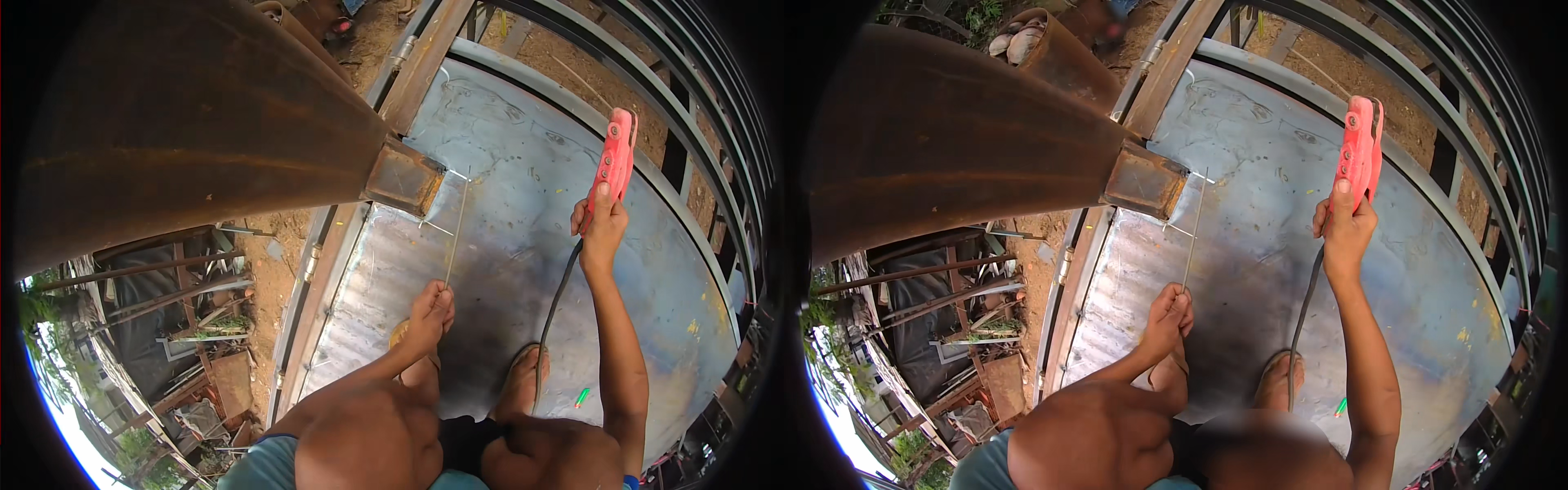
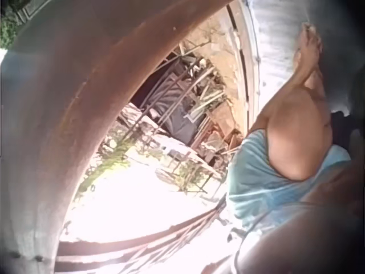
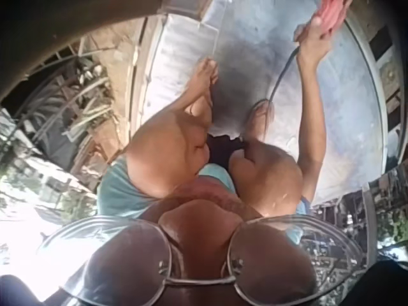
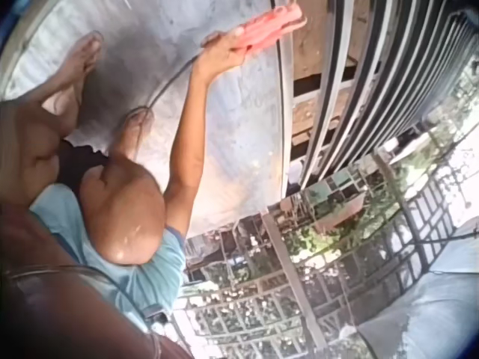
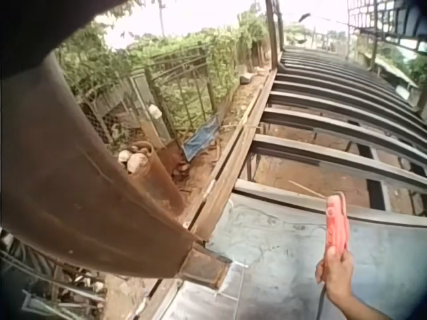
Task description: Welding metal plates and bars together on a fabrication floor.
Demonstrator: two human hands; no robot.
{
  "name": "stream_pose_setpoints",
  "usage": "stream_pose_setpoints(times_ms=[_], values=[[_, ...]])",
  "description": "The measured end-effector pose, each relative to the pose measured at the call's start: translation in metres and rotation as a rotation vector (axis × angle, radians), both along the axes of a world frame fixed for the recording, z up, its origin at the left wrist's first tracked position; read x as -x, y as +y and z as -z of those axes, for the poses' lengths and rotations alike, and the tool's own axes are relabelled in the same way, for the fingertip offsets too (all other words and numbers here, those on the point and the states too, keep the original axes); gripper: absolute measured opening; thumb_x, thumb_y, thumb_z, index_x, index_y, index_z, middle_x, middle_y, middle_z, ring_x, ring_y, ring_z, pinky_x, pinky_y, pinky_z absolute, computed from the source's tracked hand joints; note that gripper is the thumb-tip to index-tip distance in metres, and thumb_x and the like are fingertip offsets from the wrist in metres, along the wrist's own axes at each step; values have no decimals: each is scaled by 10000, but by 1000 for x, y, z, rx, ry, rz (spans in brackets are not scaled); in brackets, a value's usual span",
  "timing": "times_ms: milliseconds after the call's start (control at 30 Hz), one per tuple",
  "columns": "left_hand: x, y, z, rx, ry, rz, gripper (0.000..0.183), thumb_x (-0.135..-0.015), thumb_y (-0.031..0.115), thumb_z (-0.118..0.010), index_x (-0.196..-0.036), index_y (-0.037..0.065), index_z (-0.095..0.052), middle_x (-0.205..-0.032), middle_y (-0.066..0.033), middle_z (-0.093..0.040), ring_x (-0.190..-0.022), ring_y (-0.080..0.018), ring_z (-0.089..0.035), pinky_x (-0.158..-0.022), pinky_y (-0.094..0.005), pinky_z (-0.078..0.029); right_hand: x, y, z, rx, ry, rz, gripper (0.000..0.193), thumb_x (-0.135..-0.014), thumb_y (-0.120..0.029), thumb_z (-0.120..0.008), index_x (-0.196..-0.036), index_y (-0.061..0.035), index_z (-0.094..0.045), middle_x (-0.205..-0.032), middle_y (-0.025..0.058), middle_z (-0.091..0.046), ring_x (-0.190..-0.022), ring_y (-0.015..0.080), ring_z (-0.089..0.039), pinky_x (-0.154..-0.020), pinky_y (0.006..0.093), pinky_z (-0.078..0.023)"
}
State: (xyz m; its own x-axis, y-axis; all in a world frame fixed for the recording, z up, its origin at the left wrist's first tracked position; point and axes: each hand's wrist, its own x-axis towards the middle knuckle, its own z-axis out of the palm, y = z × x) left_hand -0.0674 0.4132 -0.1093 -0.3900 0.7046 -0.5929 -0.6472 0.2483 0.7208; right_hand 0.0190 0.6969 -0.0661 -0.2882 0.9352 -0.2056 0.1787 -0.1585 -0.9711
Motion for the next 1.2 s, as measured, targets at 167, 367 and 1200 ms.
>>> stream_pose_setpoints(times_ms=[167, 367, 1200], values=[[4, 15, 2, -37, 5, -90, 209, -1026, 241, -437, -912, 66, -440, -615, 18, -382, -479, -56, -341, -431, -207, -330, 3, -29, 0, -83, -31, -58, 415, -938, -396, -597, -762, -33, -502, -523, 32, -485, -430, 104, -446, -406, 263, -354], [21, 3, -1, -48, -9, -93, 201, -1017, 239, -465, -918, 64, -455, -618, 35, -374, -495, -45, -340, -441, -205, -325, 49, -43, 36, -58, 44, -86, 431, -934, -417, -596, -756, -33, -510, -532, 30, -494, -433, 109, -460, -410, 263, -364], [163, 135, -231, 114, 783, 164, 255, -1039, 258, -366, -905, 60, -454, -578, 39, -281, -447, -52, -221, -387, -209, -221, 59, -120, 115, -244, -170, -348, 514, -842, -459, -681, -912, 43, -595, -677, 208, -623, -633, 410, -627, -562, 439, -491]])
